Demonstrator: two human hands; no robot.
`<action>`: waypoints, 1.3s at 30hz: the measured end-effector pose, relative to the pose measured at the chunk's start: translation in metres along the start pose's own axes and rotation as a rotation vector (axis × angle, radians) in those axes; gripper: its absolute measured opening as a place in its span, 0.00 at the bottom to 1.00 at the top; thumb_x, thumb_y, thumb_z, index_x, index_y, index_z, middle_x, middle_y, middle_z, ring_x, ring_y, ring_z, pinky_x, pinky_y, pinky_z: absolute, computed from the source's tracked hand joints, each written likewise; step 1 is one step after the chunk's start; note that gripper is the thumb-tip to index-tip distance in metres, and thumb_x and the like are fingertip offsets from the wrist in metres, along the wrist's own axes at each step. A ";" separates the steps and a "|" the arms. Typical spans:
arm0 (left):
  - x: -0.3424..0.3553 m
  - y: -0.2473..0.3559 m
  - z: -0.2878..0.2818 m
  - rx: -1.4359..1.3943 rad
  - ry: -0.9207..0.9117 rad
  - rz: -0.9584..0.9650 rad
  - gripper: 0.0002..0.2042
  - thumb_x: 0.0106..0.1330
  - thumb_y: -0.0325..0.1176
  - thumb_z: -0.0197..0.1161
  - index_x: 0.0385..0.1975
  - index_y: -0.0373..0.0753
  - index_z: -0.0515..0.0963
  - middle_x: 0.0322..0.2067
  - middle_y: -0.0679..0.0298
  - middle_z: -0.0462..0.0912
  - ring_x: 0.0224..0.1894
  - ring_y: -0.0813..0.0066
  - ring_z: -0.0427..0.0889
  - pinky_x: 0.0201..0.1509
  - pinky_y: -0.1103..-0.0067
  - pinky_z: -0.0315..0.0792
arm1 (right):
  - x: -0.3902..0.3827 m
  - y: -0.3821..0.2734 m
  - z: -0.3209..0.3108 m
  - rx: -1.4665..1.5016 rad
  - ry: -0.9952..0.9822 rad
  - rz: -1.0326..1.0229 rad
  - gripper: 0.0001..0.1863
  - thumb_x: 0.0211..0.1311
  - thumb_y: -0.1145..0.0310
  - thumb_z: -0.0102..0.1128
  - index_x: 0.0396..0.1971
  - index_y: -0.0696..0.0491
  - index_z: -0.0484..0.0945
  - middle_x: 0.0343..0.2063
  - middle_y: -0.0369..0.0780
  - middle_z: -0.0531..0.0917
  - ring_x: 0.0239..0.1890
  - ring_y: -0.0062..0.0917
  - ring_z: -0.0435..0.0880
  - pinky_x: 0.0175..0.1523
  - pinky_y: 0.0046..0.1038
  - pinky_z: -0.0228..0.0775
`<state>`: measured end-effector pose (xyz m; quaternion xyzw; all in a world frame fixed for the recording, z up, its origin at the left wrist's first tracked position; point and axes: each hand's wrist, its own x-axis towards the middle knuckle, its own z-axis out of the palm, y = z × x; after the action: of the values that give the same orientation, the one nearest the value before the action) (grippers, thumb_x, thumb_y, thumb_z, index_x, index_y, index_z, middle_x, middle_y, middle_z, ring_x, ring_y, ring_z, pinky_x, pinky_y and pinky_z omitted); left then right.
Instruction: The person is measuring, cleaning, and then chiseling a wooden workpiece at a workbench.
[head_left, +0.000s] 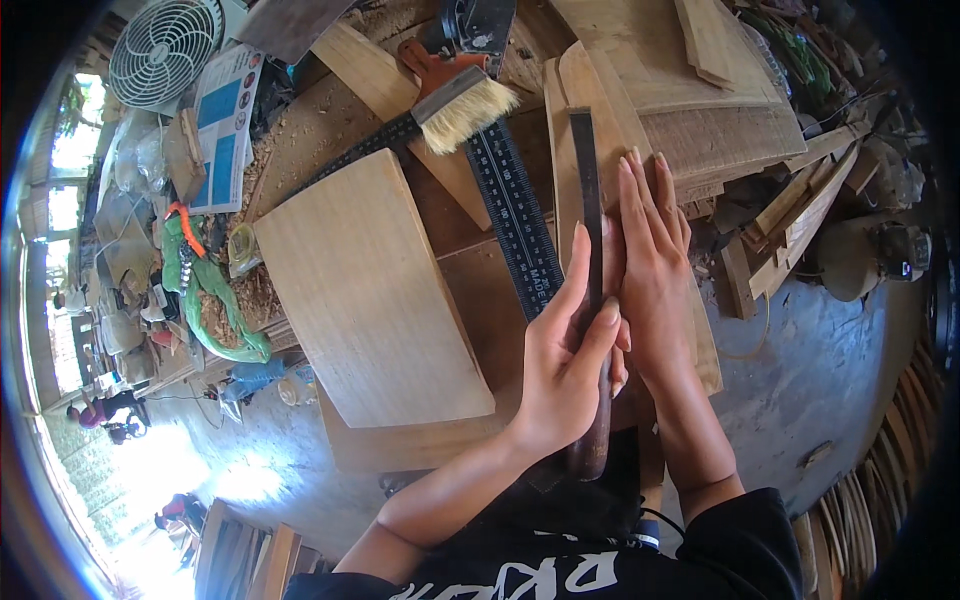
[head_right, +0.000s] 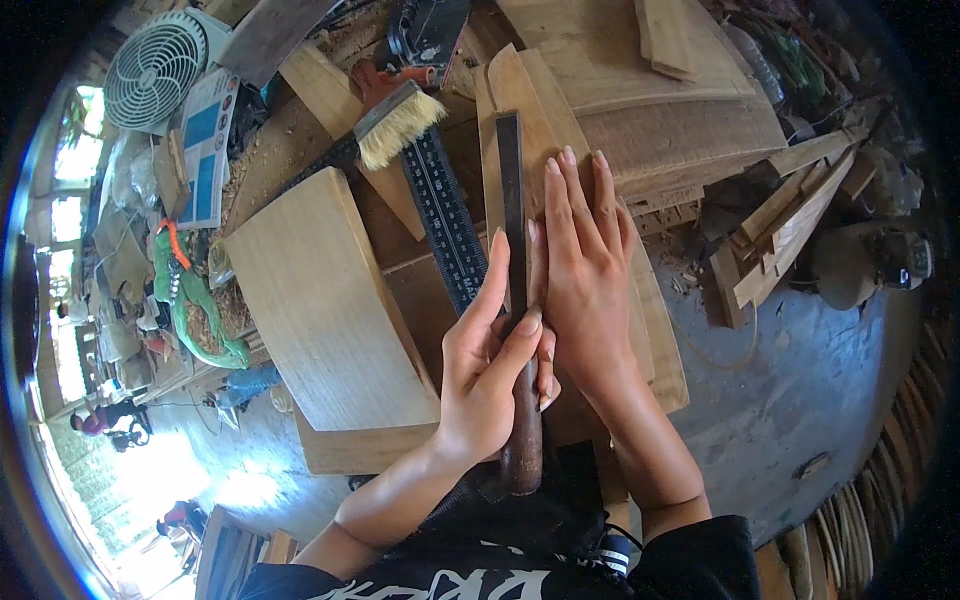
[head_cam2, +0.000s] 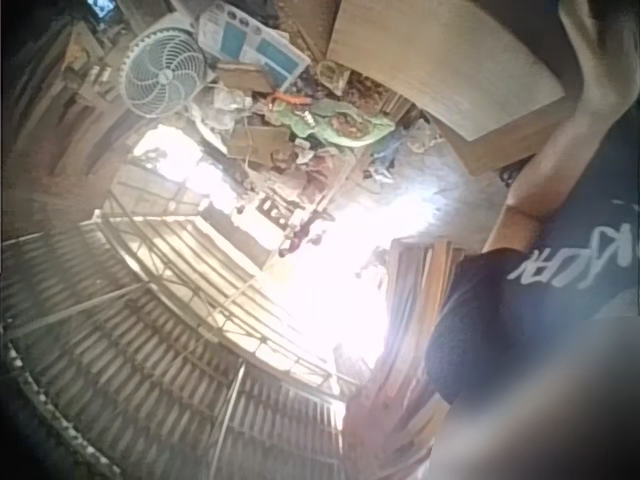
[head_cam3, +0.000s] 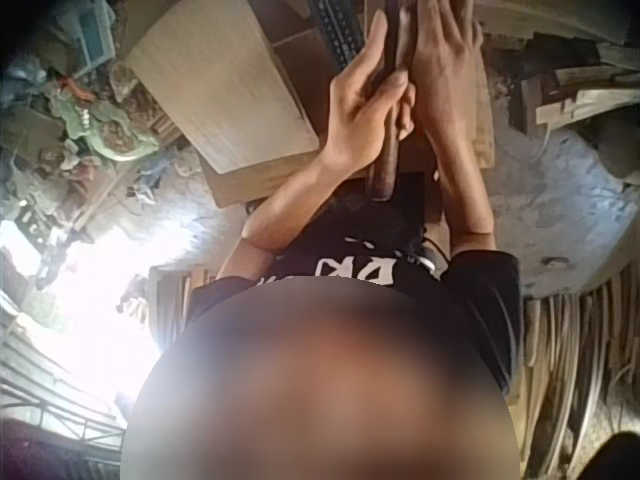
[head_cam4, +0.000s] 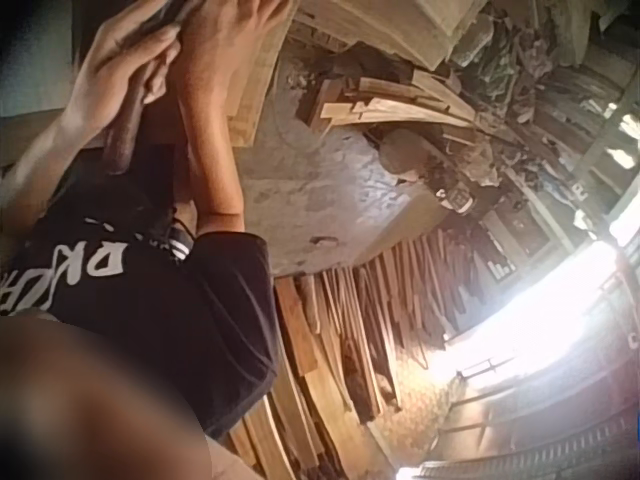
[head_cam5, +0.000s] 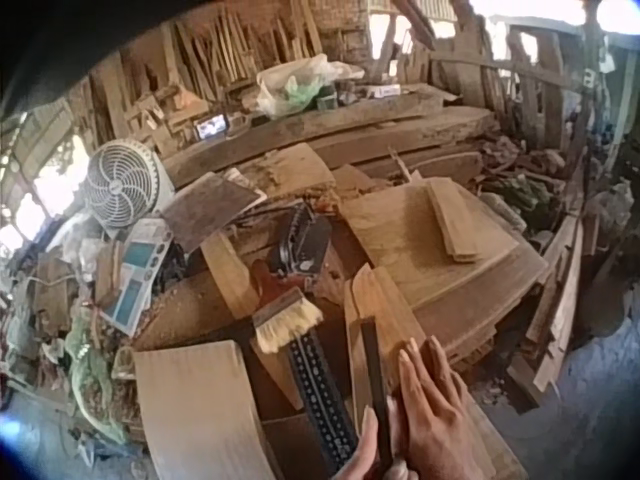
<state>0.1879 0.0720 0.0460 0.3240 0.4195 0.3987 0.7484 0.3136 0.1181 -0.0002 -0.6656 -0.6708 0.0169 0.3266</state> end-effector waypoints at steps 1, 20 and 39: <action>0.000 0.000 0.000 0.000 -0.005 -0.011 0.35 0.81 0.25 0.51 0.83 0.50 0.45 0.31 0.65 0.78 0.23 0.84 0.75 0.28 0.84 0.73 | -0.001 0.001 0.000 -0.001 -0.009 0.004 0.28 0.73 0.71 0.59 0.70 0.60 0.70 0.70 0.48 0.74 0.78 0.46 0.63 0.74 0.46 0.59; 0.039 0.021 -0.011 0.173 -0.070 0.076 0.36 0.81 0.28 0.54 0.83 0.51 0.45 0.33 0.65 0.76 0.21 0.83 0.74 0.25 0.82 0.74 | -0.002 0.004 -0.001 0.087 0.017 -0.058 0.29 0.73 0.73 0.56 0.72 0.62 0.65 0.71 0.54 0.71 0.77 0.55 0.60 0.74 0.51 0.57; -0.139 0.049 -0.222 0.365 0.677 0.398 0.34 0.80 0.29 0.56 0.81 0.44 0.50 0.25 0.69 0.74 0.17 0.86 0.72 0.20 0.85 0.68 | 0.031 -0.013 -0.030 -0.014 0.087 -0.016 0.27 0.76 0.70 0.56 0.70 0.62 0.67 0.59 0.58 0.78 0.61 0.56 0.79 0.62 0.48 0.74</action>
<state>-0.0704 0.0082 0.0406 0.3766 0.6342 0.5384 0.4076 0.3186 0.1320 0.0425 -0.6625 -0.6616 -0.0194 0.3508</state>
